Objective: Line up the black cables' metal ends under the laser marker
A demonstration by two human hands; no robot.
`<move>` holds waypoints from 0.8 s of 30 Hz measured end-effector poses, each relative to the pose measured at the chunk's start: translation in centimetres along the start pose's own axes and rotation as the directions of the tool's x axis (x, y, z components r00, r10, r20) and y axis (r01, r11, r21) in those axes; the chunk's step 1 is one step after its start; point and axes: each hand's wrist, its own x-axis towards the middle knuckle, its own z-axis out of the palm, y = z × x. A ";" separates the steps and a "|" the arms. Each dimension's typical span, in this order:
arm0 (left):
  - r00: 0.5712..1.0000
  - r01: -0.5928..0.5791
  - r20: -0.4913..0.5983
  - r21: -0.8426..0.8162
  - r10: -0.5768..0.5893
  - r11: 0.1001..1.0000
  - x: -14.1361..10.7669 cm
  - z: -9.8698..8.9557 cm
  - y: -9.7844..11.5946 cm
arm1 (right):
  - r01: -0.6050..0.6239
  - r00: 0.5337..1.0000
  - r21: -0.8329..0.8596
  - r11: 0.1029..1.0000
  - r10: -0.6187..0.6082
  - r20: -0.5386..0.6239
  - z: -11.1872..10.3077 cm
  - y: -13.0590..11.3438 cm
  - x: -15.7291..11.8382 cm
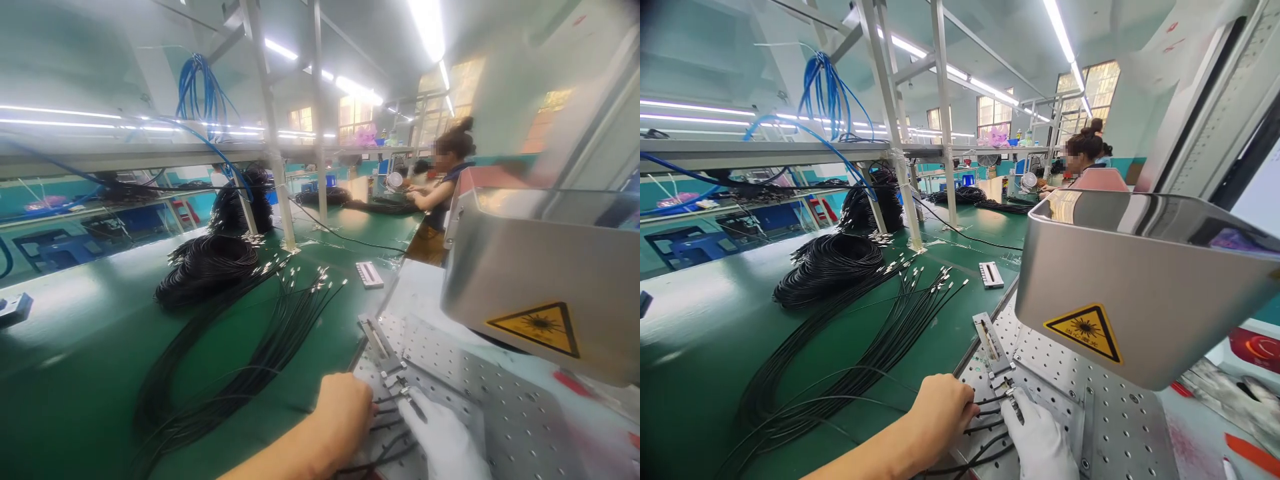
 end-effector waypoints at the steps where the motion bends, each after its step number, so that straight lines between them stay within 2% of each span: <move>1: 1.000 -0.004 0.008 -0.002 0.004 1.000 -0.1 -0.3 0.1 | -0.003 1.000 -0.004 1.000 0.003 -0.016 -0.3 -0.1 0.0; 4: 1.000 -0.006 0.030 -0.004 0.006 1.000 -0.5 -1.1 0.3 | 0.004 0.997 -0.054 0.999 -0.008 -0.077 -2.5 -0.7 -0.1; 6: 0.999 -0.010 0.036 -0.011 0.010 1.000 -0.5 -1.3 0.3 | 0.013 0.997 -0.091 0.996 -0.020 -0.074 -4.3 -1.2 0.2; 9: 0.999 -0.014 0.038 -0.035 0.016 0.999 0.0 -0.6 -0.2 | 0.009 0.996 -0.174 0.985 -0.025 -0.088 -6.7 -1.7 0.8; 12: 1.000 -0.027 -0.001 -0.099 0.027 0.995 0.6 0.8 -1.0 | 0.013 0.990 -0.225 0.974 -0.044 -0.135 -8.0 -2.1 1.0; 15: 0.996 -0.069 -0.073 -0.180 0.056 0.981 0.5 2.0 -1.6 | 0.025 0.980 -0.263 0.965 -0.076 -0.186 -8.3 -2.4 0.7; 17: 0.992 -0.072 -0.111 -0.177 0.052 0.982 -0.2 2.5 -1.8 | 0.026 0.971 -0.280 0.960 -0.091 -0.219 -8.1 -2.6 0.5; 24: 0.977 0.063 -0.185 -0.212 -0.103 0.975 -3.9 3.4 -2.2 | -0.063 0.965 -0.315 0.947 -0.022 -0.261 -5.6 -3.3 0.8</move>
